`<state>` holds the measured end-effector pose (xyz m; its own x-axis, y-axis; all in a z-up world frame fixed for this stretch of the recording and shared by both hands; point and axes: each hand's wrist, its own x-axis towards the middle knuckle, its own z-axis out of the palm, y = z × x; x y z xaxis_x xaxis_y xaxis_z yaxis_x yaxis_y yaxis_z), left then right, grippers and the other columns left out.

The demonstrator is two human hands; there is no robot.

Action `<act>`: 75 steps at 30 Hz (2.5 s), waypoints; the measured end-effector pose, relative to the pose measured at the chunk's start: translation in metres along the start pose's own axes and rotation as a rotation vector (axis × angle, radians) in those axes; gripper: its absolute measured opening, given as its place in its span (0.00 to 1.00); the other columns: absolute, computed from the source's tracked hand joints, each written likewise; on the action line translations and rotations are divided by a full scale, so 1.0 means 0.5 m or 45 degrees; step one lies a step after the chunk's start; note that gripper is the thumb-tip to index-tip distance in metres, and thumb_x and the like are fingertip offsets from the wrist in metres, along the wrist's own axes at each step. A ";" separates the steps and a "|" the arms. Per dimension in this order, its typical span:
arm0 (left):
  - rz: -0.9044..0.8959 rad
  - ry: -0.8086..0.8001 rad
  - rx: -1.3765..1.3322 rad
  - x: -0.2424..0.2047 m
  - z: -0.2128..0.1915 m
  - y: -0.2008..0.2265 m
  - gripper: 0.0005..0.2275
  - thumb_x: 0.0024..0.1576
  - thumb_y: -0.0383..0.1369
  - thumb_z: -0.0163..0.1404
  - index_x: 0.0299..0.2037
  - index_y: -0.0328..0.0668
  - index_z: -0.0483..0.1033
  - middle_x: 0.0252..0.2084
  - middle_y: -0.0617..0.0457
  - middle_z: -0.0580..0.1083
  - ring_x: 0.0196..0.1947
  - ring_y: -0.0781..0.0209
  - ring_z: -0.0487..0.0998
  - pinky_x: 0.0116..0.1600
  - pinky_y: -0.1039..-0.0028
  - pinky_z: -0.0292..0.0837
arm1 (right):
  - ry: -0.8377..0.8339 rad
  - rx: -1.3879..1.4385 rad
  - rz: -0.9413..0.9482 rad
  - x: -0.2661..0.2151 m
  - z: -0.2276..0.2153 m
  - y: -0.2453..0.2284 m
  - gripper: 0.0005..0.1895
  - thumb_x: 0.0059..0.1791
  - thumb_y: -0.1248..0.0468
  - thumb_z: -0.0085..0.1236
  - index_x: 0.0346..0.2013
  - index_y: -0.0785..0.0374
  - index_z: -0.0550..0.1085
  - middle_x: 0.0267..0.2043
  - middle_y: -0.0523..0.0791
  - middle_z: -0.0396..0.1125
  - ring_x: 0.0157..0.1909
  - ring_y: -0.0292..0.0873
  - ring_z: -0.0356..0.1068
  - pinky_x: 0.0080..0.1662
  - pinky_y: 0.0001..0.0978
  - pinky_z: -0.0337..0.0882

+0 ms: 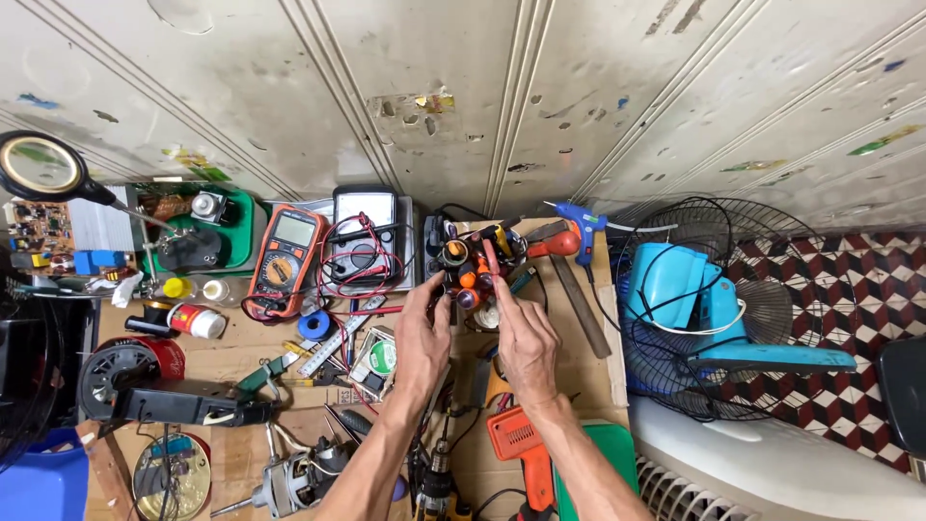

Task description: The person works at a cluttered workbench repairing a small appliance motor unit. They use a cordless drill to remove screws from the plastic housing, separate the housing halves, handle the motor and internal wiring, and reposition components while working on the assembly.

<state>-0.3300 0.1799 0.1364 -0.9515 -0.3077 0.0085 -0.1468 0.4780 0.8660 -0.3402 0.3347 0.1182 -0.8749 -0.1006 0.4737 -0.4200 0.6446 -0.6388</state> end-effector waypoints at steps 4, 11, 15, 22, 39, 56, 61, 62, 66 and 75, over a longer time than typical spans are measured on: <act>-0.078 -0.009 -0.047 -0.022 0.002 0.009 0.16 0.62 0.28 0.47 0.60 0.37 0.72 0.53 0.40 0.76 0.50 0.47 0.80 0.54 0.63 0.75 | -0.034 -0.048 0.055 -0.018 -0.009 -0.002 0.22 0.51 0.75 0.58 0.60 0.63 0.74 0.40 0.49 0.73 0.40 0.47 0.74 0.43 0.39 0.74; -0.371 -0.032 -0.104 -0.059 0.001 0.063 0.18 0.63 0.29 0.46 0.64 0.45 0.68 0.46 0.39 0.79 0.44 0.46 0.81 0.49 0.62 0.76 | 0.010 0.067 0.121 -0.067 -0.014 0.004 0.21 0.53 0.73 0.55 0.62 0.63 0.73 0.49 0.50 0.74 0.46 0.46 0.75 0.47 0.36 0.75; -0.310 0.031 -0.196 -0.091 0.058 0.010 0.21 0.61 0.29 0.48 0.65 0.45 0.64 0.48 0.40 0.77 0.46 0.48 0.82 0.47 0.64 0.79 | 0.018 0.034 0.110 -0.069 -0.036 -0.018 0.22 0.53 0.71 0.57 0.62 0.64 0.71 0.48 0.51 0.73 0.46 0.48 0.75 0.48 0.38 0.74; -0.278 -0.064 -0.369 -0.039 0.028 0.094 0.29 0.55 0.27 0.48 0.69 0.41 0.58 0.65 0.34 0.65 0.57 0.37 0.76 0.56 0.59 0.74 | -0.125 -0.119 -0.080 -0.041 -0.030 0.029 0.17 0.58 0.70 0.55 0.63 0.60 0.74 0.43 0.53 0.71 0.45 0.51 0.73 0.50 0.43 0.73; -0.636 0.487 -0.263 -0.513 -0.312 -0.247 0.15 0.64 0.40 0.46 0.48 0.41 0.82 0.42 0.50 0.84 0.39 0.61 0.83 0.46 0.72 0.77 | -0.310 -0.112 -0.049 -0.094 -0.043 -0.164 0.32 0.55 0.70 0.59 0.71 0.77 0.60 0.66 0.63 0.61 0.68 0.62 0.62 0.68 0.50 0.61; -0.274 0.253 0.201 -0.473 -0.557 -0.418 0.15 0.60 0.31 0.49 0.56 0.37 0.74 0.58 0.39 0.74 0.58 0.41 0.73 0.62 0.60 0.66 | -0.590 -0.310 1.124 -0.300 0.214 -0.096 0.35 0.52 0.50 0.53 0.65 0.74 0.64 0.55 0.66 0.69 0.57 0.64 0.71 0.61 0.50 0.68; -0.283 0.156 0.175 -0.480 -0.607 -0.451 0.16 0.60 0.31 0.49 0.57 0.36 0.73 0.58 0.39 0.74 0.59 0.41 0.73 0.63 0.60 0.66 | -0.779 -0.650 1.143 -0.293 0.227 -0.087 0.33 0.56 0.47 0.52 0.53 0.81 0.75 0.51 0.68 0.72 0.58 0.65 0.73 0.62 0.51 0.70; -0.304 0.142 0.196 -0.483 -0.613 -0.459 0.16 0.60 0.31 0.49 0.57 0.36 0.73 0.58 0.39 0.74 0.59 0.41 0.73 0.63 0.60 0.67 | -0.643 -0.619 1.007 -0.284 0.208 -0.144 0.32 0.54 0.49 0.53 0.54 0.80 0.73 0.51 0.68 0.71 0.56 0.67 0.71 0.59 0.52 0.69; -0.297 0.090 0.218 -0.462 -0.627 -0.455 0.16 0.60 0.32 0.50 0.58 0.36 0.73 0.59 0.38 0.73 0.60 0.40 0.73 0.63 0.60 0.66 | -0.315 -0.446 0.734 -0.283 0.170 -0.201 0.29 0.50 0.56 0.50 0.61 0.74 0.67 0.48 0.65 0.70 0.51 0.69 0.70 0.52 0.56 0.67; -0.375 0.035 0.165 -0.462 -0.596 -0.396 0.18 0.61 0.33 0.48 0.61 0.37 0.71 0.58 0.38 0.72 0.58 0.41 0.74 0.61 0.61 0.68 | -0.305 0.582 1.415 -0.368 0.176 -0.076 0.21 0.50 0.70 0.38 0.57 0.72 0.66 0.41 0.54 0.74 0.41 0.47 0.74 0.46 0.39 0.72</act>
<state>-0.0004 -0.0889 0.1119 -0.8556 -0.4695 -0.2182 -0.4497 0.4650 0.7626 -0.1844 0.2619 0.0022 -0.8133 0.1664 -0.5575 0.5796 0.1486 -0.8013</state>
